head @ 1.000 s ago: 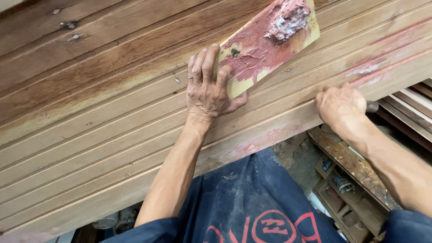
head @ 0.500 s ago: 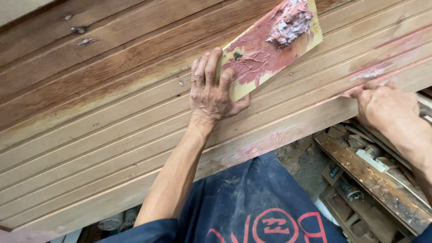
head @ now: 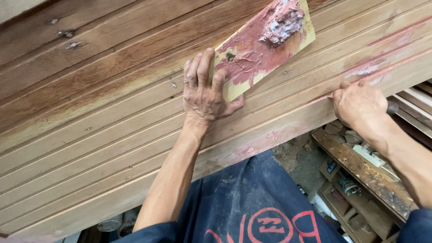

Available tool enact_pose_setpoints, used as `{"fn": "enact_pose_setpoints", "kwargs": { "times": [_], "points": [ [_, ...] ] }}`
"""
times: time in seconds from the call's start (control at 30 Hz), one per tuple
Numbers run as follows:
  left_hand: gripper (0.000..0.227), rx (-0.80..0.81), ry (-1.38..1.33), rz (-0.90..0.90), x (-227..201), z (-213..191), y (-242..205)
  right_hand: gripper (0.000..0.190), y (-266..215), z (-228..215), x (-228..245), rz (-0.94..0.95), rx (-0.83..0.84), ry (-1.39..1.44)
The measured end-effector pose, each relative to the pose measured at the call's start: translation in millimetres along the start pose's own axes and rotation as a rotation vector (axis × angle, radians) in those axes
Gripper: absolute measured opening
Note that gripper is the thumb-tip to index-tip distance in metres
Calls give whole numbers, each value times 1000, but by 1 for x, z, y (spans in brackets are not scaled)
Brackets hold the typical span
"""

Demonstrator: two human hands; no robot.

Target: The person uses a small putty knife to apply pink filler into the grooves of a wooden panel, repeatedly scooping filler from a larger trowel and smoothing it into the seams.

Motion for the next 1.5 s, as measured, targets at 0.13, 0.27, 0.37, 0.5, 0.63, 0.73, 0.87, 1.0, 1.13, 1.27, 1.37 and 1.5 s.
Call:
{"fn": "enact_pose_setpoints", "kwargs": {
  "times": [0.13,0.27,0.37,0.5,0.63,0.73,0.87,1.0,1.13,1.27,1.37,1.5],
  "points": [
    [53,-11,-17,-15,-1,-4,1,30,27,-7,-25,-21,153,-162],
    [57,-29,-33,-19,-2,-6,1,45,13,-31,-62,-11,81,77],
    [55,-65,-53,-12,-2,-9,0,44,-35,-62,-40,-110,-189,484],
    [62,-75,-50,-5,-4,-15,7,38,-93,-125,14,-403,-798,990],
    [63,-93,-45,7,-8,-24,11,43,-95,-149,43,-307,-914,1124],
    [65,-100,-38,24,-9,-26,12,44,-92,-157,49,-255,-945,1093],
    [62,-116,-30,16,-9,-24,11,42,-83,-167,52,-218,-896,983],
    [63,-121,-32,27,-9,-21,7,41,-75,-169,56,-229,-785,854],
    [64,-107,-45,9,-10,-25,7,38,-69,-172,58,-199,-591,718],
    [61,-103,-56,-12,-9,-26,12,37,-73,-179,40,-316,-405,666],
    [67,-81,-92,5,-5,-15,4,39,-87,-159,-3,-396,-344,927],
    [64,-24,-68,-12,-1,1,-7,34,-97,-100,-32,-181,-383,662]
  ]
}}
Point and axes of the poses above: each hand's wrist, its own y-axis towards the middle knuckle, its own z-axis out of the palm, x = y × z, the point moved 7 cm from there along y, towards the middle knuckle, and after that the axes turned 15 degrees about z, right-handed, at the moved point
